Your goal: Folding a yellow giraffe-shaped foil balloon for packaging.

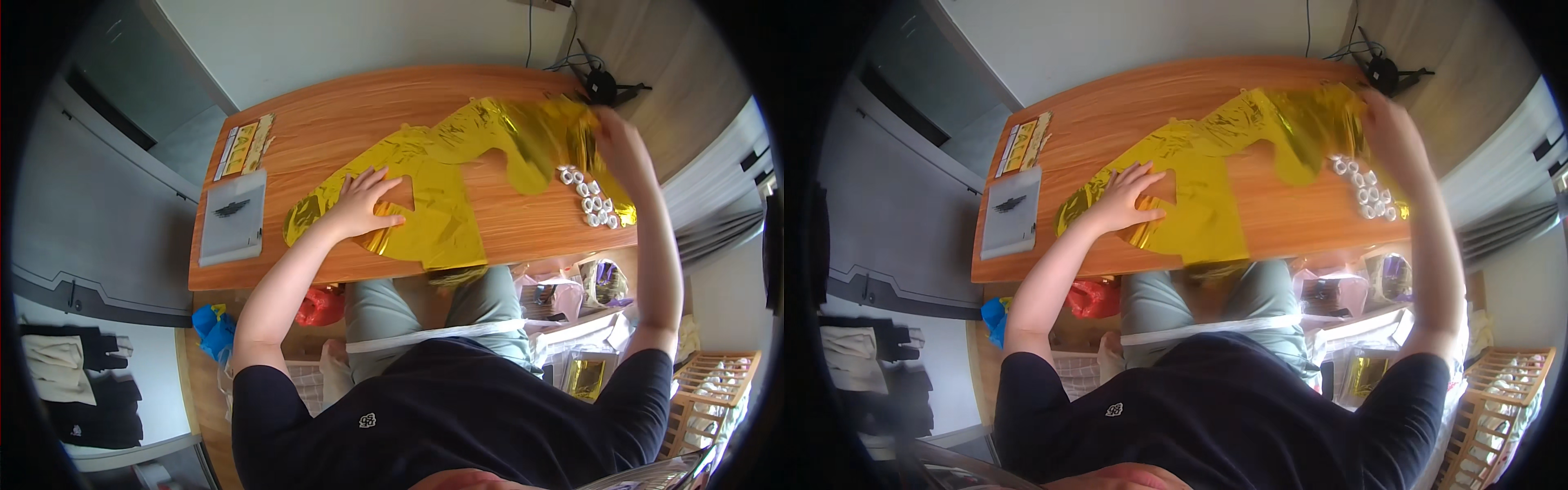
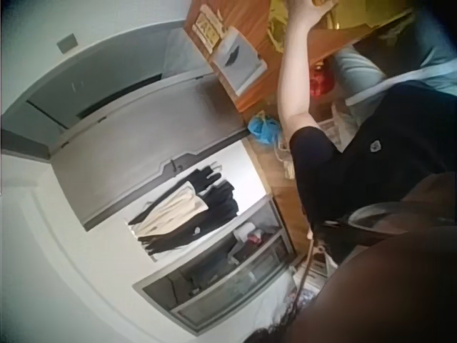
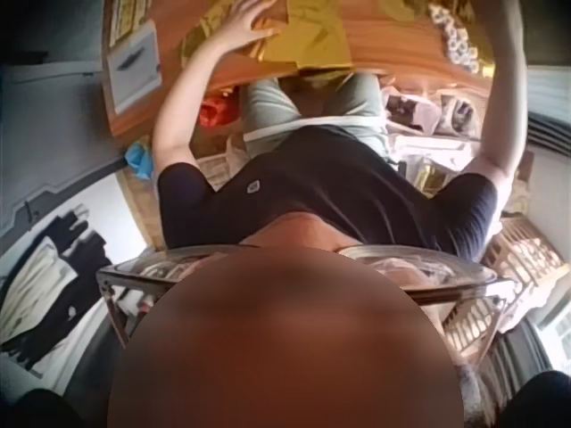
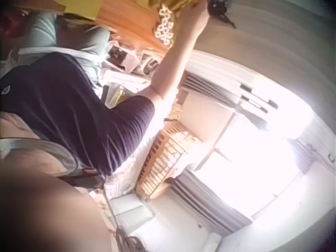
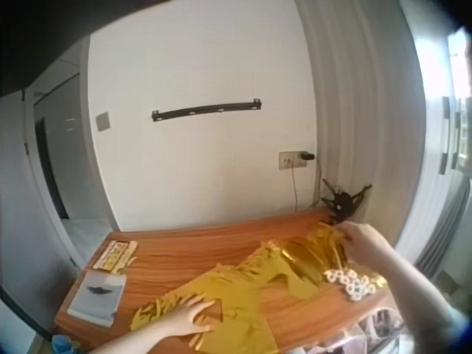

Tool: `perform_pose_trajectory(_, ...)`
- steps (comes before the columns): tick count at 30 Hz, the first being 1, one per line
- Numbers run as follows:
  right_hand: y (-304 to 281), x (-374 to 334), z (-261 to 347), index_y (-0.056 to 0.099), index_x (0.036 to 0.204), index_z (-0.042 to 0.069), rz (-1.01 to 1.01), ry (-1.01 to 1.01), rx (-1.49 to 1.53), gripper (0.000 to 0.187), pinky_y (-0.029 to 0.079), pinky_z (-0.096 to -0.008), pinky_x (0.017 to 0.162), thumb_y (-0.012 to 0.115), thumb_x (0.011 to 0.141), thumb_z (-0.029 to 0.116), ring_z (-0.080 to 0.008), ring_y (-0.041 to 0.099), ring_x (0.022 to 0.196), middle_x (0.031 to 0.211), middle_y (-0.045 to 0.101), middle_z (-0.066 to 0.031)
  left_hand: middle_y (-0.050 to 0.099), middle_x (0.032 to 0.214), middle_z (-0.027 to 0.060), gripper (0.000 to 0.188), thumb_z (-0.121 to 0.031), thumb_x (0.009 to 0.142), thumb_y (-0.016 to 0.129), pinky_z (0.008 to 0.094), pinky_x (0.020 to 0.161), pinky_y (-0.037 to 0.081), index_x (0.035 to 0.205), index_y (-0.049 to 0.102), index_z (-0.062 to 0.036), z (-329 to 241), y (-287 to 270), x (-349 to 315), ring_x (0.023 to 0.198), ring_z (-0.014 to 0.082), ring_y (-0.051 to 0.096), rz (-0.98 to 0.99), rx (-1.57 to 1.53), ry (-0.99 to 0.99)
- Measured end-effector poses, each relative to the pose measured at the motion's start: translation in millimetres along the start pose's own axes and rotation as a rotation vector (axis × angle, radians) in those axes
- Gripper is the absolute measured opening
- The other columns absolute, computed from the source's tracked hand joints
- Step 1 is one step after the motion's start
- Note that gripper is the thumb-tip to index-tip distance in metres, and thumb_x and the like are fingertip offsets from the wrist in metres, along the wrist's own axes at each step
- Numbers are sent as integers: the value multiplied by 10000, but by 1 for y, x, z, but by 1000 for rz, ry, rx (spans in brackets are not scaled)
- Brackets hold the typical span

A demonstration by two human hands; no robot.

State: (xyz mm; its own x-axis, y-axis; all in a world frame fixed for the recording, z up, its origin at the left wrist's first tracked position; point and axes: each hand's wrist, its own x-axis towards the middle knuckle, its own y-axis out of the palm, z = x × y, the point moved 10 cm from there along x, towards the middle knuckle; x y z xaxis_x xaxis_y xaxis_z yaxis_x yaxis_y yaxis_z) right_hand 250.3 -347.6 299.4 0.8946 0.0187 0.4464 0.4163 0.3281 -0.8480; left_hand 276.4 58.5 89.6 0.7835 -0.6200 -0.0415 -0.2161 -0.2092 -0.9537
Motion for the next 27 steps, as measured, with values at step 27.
perform_pose_trajectory(27, 125, -198, 227, 614, 1273, 47, 255, -646, -159, 415, 589, -286, 636, 636, 878, 172, -184, 736, 904, 1210, 700, -104, 533, 1458, 117, 692, -627, 936, 593, 486, 1109, 333, 1398, 598, -112, -28, -20, 52, 1356, 285, 466, -253, 187, -203)
